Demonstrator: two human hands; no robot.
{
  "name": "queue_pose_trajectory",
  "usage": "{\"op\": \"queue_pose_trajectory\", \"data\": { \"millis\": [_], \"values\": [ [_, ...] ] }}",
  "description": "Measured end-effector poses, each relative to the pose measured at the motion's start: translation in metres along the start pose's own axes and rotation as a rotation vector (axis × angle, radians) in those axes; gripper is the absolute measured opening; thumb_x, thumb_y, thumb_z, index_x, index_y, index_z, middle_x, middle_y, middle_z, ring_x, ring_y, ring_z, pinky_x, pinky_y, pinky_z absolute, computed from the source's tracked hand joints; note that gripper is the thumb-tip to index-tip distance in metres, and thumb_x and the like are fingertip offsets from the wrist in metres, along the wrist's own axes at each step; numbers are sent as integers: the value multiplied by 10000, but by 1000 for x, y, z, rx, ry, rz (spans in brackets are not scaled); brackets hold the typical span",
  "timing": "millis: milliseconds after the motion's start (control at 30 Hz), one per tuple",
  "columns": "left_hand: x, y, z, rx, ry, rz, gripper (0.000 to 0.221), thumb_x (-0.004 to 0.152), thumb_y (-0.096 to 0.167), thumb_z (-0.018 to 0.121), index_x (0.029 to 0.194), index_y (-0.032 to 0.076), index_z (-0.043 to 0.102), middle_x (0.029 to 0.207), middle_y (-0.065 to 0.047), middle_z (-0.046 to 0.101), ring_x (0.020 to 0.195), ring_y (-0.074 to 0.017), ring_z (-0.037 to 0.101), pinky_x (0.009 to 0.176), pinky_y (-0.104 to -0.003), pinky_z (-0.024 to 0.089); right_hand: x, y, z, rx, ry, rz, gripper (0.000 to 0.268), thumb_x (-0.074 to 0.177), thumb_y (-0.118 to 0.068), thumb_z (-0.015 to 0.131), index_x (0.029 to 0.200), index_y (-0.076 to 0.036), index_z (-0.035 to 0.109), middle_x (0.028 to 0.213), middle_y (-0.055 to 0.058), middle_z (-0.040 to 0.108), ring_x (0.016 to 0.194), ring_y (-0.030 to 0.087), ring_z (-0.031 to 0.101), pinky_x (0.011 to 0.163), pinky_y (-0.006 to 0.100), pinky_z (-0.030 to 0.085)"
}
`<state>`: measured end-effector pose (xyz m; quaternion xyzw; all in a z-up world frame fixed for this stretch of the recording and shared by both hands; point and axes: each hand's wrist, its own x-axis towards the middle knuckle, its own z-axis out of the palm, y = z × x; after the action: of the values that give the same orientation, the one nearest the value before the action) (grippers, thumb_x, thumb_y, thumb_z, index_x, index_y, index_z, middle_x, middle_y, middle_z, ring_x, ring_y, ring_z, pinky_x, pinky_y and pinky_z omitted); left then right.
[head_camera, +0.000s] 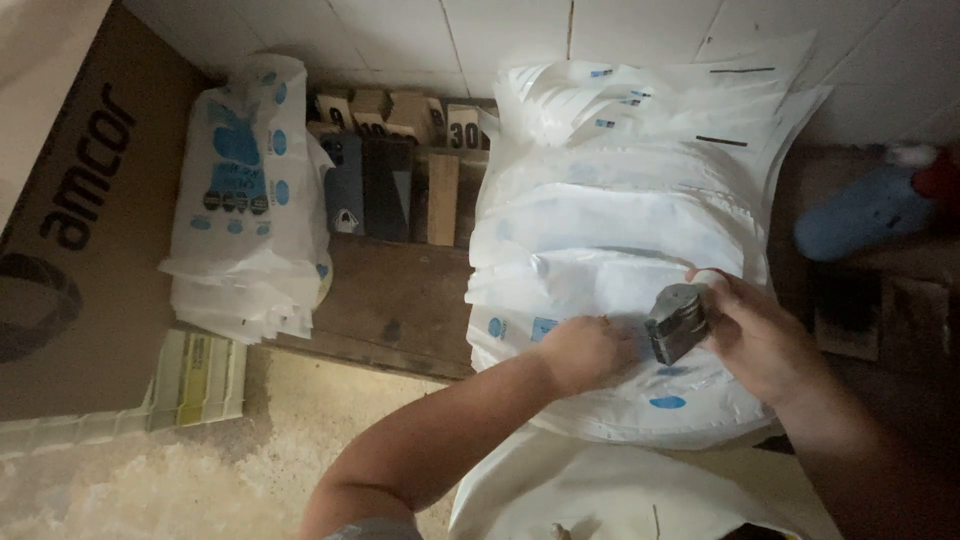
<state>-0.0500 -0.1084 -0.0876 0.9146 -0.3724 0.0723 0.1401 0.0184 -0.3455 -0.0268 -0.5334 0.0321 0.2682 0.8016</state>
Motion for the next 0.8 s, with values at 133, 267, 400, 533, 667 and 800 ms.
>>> {"op": "queue_pose_trajectory", "data": {
  "millis": [133,267,400,533,667,800],
  "values": [
    [-8,12,-27,-389,8,-146,427,1011,462,533,1313,195,672,1432,-129,626,1328,-376,566,1037,-527,447,8,1,3,118,-12,19,324,1060,-220,565,1317,-43,658,1169,72,709,1032,123,632,941,256,449],
    [-15,13,-5,-193,-226,-167,701,1007,601,341,1566,188,434,1691,-92,318,1582,-357,235,1262,-535,156,29,18,-23,-62,31,-53,285,1067,-221,560,1269,-31,628,1149,109,653,1063,159,611,928,289,483],
    [11,-7,-30,-118,-392,-217,666,1041,563,204,1573,201,377,1688,-144,286,1543,-343,262,1147,-542,289,25,4,1,-82,106,-121,248,1025,-191,595,1262,-119,616,1194,26,642,1082,123,594,945,285,479],
    [34,-25,-36,-243,-569,-426,811,943,684,274,1611,225,282,1701,-56,275,1389,-334,493,1048,-499,465,6,-22,30,-938,267,-246,504,917,-225,691,1390,-112,557,1316,72,665,1069,174,639,975,309,442],
    [43,-17,-60,-377,-657,-663,1005,757,764,492,1605,261,300,1617,25,413,1471,-278,392,1132,-504,376,4,-17,30,-1024,114,-452,449,930,-180,727,1344,-67,592,1170,134,688,1077,196,655,960,309,476],
    [31,-9,-83,-75,-274,-502,998,701,850,573,1413,151,531,1437,-99,548,1372,-325,439,1136,-487,292,2,-16,39,-1129,-35,-627,462,973,-181,667,1376,4,537,1298,200,628,1217,344,620,1066,421,455]
  ]
}}
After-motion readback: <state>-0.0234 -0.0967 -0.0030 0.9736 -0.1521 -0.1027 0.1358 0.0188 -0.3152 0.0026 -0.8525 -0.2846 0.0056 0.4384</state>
